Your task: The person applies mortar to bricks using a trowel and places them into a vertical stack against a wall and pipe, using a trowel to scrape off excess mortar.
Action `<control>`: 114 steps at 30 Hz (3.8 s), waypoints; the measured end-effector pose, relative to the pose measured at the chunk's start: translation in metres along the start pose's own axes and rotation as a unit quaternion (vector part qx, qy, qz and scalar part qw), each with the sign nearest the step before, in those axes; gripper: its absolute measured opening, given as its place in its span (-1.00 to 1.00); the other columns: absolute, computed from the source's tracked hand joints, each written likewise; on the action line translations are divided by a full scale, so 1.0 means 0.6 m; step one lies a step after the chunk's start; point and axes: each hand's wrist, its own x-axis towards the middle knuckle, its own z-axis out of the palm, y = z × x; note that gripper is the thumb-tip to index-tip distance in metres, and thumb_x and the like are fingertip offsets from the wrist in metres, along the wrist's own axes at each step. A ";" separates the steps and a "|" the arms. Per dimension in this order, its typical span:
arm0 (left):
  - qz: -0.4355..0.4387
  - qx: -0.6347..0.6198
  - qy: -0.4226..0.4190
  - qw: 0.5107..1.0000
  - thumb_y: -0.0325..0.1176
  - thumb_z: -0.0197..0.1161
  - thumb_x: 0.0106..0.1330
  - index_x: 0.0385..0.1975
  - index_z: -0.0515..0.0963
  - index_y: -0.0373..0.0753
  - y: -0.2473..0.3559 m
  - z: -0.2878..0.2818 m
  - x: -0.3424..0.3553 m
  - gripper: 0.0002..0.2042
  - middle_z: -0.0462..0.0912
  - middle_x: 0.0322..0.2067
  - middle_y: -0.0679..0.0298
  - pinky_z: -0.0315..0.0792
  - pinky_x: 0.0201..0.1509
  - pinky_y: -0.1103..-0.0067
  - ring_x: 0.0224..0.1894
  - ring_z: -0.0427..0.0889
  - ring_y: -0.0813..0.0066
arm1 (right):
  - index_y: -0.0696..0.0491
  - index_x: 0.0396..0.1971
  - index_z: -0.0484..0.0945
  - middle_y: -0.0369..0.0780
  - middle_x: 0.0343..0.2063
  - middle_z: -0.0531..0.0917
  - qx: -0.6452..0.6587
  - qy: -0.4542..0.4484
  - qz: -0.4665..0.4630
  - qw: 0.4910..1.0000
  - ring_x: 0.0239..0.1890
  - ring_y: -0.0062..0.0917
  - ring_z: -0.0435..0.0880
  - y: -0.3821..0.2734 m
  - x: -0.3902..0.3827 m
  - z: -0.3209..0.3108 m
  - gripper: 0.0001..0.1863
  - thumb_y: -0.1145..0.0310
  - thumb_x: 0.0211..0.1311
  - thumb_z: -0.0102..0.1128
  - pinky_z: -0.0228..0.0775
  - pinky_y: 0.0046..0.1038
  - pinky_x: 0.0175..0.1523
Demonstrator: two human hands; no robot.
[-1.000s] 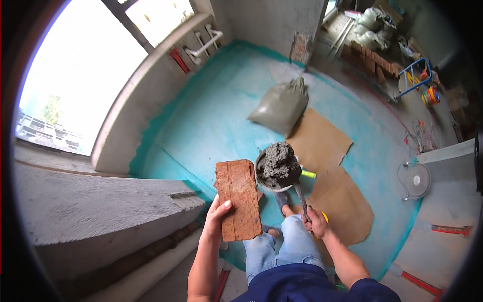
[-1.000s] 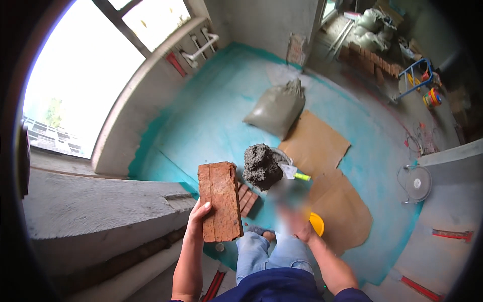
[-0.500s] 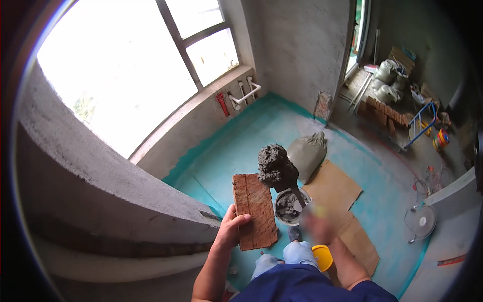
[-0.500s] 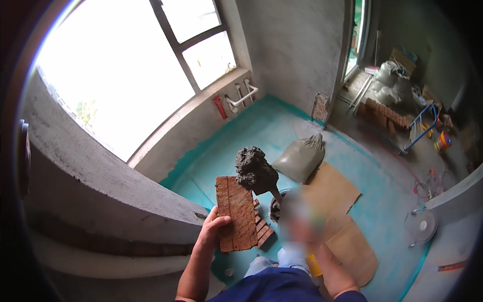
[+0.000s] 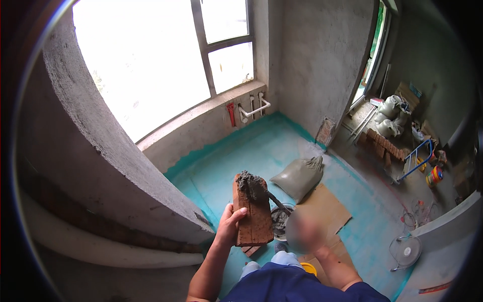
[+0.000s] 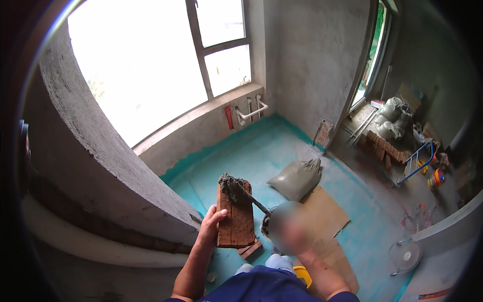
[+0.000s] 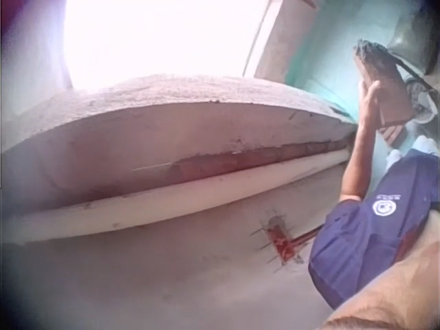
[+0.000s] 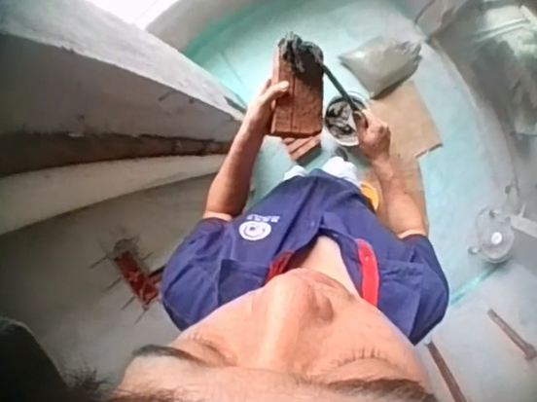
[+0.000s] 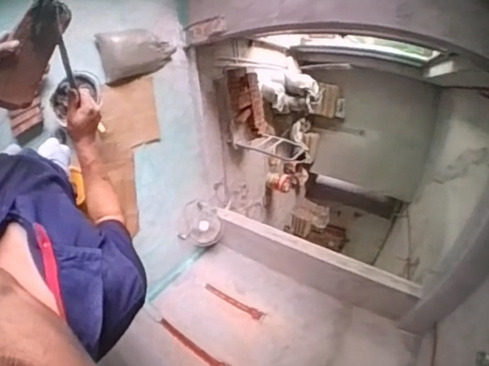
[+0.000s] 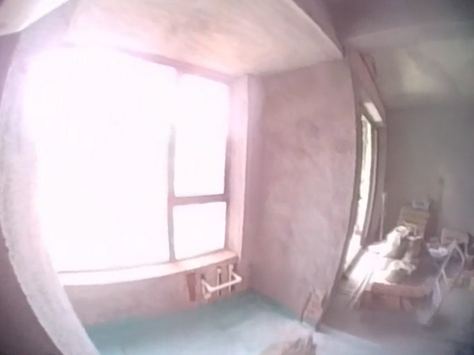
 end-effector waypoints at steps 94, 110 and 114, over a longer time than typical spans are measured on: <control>0.071 -0.446 -0.084 0.888 0.26 -0.25 0.37 0.14 0.33 -0.15 -0.237 0.218 0.247 -0.37 0.53 -0.11 0.25 0.48 0.01 0.38 -0.09 0.53 0.32 | 0.22 -0.21 0.46 0.05 -0.37 0.56 -0.078 -0.046 0.098 0.991 -0.32 0.01 0.58 -0.077 -0.048 -0.201 -0.79 0.42 0.23 0.17 0.44 -0.22 -0.25; 0.077 -0.444 -0.034 0.892 0.23 -0.22 0.38 0.19 0.31 -0.16 -0.293 0.178 0.268 -0.37 0.52 0.00 0.21 0.42 0.14 0.33 0.01 0.52 0.25 | 0.15 -0.09 0.51 -0.06 -0.41 0.62 0.143 -0.157 0.349 0.913 -0.32 -0.24 0.66 -0.073 -0.065 -0.232 -0.72 0.38 0.22 0.21 0.47 -0.32 -0.19; 0.096 -0.458 -0.109 0.877 0.22 -0.23 0.39 0.20 0.30 -0.16 -0.260 0.197 0.253 -0.38 0.50 0.02 0.23 0.38 0.18 0.35 0.04 0.49 0.28 | 0.20 0.00 0.43 0.01 -0.27 0.58 -0.004 -0.044 0.206 0.977 -0.22 -0.05 0.58 -0.094 0.002 -0.191 -0.64 0.43 0.21 0.15 0.44 -0.27 -0.12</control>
